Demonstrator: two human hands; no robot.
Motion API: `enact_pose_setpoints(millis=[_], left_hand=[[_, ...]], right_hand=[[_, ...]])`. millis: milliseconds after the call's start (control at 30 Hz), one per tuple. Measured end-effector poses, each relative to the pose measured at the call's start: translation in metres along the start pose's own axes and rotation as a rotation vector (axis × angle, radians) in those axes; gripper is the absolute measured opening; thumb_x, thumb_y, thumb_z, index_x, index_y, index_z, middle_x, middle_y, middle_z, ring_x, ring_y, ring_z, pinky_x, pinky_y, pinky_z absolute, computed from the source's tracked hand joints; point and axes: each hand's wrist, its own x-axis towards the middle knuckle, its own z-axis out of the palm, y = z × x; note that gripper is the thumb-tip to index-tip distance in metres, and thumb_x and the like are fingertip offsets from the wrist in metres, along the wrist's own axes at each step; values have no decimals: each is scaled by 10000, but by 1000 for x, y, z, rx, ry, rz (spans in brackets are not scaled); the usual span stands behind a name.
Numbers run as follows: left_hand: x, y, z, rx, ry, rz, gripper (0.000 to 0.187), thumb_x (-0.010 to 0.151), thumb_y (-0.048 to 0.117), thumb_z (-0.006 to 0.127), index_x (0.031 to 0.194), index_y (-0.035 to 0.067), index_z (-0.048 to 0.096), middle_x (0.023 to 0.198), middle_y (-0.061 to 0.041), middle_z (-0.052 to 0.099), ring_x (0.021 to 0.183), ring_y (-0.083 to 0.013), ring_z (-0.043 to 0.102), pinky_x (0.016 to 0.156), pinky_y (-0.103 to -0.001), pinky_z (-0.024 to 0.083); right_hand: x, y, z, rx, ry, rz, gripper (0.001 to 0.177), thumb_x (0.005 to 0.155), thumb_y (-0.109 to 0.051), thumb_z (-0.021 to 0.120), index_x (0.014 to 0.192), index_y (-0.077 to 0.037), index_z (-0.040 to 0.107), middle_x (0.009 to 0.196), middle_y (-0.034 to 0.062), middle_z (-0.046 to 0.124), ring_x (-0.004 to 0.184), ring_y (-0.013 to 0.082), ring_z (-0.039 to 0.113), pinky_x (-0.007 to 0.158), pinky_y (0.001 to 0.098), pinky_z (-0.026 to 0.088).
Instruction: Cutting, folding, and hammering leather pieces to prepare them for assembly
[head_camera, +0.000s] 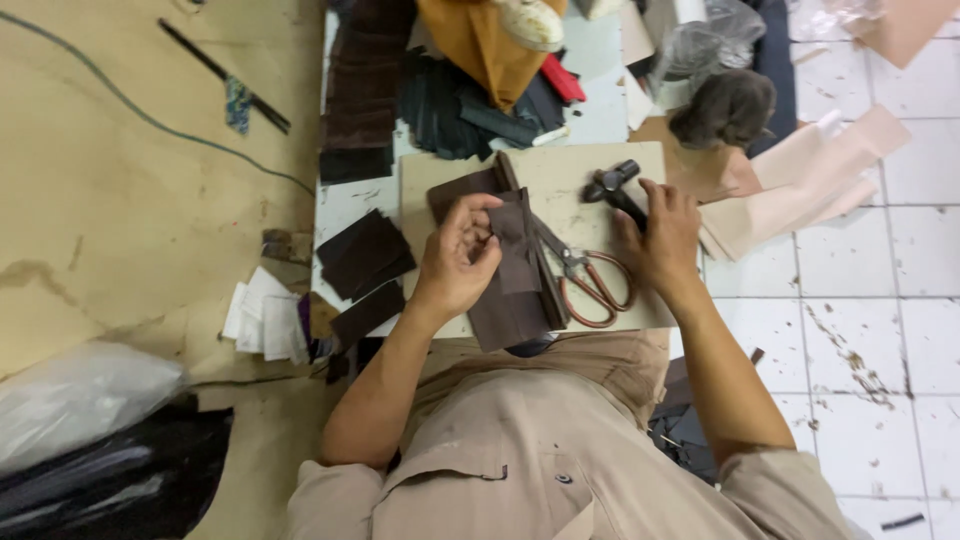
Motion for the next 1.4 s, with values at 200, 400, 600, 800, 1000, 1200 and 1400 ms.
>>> enact_pose_setpoints(millis=[200, 400, 600, 800, 1000, 1200, 1400], left_hand=[[65, -36, 58, 248, -209, 169, 310, 824, -19, 651, 1082, 143, 704, 943, -118, 728, 872, -332, 750, 694, -403, 620], [126, -88, 106, 437, -416, 181, 266, 849, 19, 575, 1029, 168, 704, 959, -177, 762, 967, -404, 742, 847, -513, 591], [143, -113, 123, 578, -508, 142, 364, 868, -2, 620, 1197, 147, 658, 1057, -179, 710, 1040, -426, 717, 914, -498, 589], [133, -89, 121, 595, -486, 85, 460, 884, 33, 661, 1329, 89, 559, 1076, -204, 663, 1030, -449, 708, 911, -519, 574], [131, -86, 116, 579, -502, 97, 461, 891, 38, 689, 1327, 34, 539, 1076, -226, 636, 1004, -464, 700, 851, -539, 588], [129, -99, 114, 617, -447, 180, 445, 850, 97, 770, 1253, 48, 586, 1012, -188, 647, 983, -456, 697, 856, -539, 583], [127, -100, 112, 641, -427, 170, 429, 829, 118, 782, 1218, 87, 604, 990, -155, 656, 985, -422, 697, 872, -502, 575]], right_hand=[[6, 18, 25, -79, -127, -6, 407, 907, -293, 723, 1268, -123, 643, 942, 121, 614, 879, 382, 669, 752, 487, 553], [4, 9, -31, 342, -45, 318, 242, 1098, -229, 555, 1287, -93, 622, 881, 230, 704, 914, 507, 676, 747, 624, 507], [-17, 23, -31, 415, -43, 361, 203, 1121, -254, 536, 1203, -127, 673, 753, 91, 717, 786, 362, 712, 716, 497, 531], [0, -3, -47, 400, -29, 212, 219, 1106, -167, 543, 1265, -69, 658, 749, 127, 712, 779, 378, 710, 704, 496, 541], [-4, 3, -28, 198, -183, 232, 348, 1128, -330, 476, 1352, -92, 596, 920, 229, 716, 874, 495, 686, 755, 622, 532], [-4, -11, -37, 282, -25, 170, 285, 1117, -210, 534, 1346, -64, 619, 810, 203, 684, 803, 438, 700, 669, 565, 539], [-4, -14, -43, 188, -148, 179, 346, 1119, -325, 529, 1329, -80, 651, 966, 215, 736, 904, 474, 698, 729, 606, 552]])
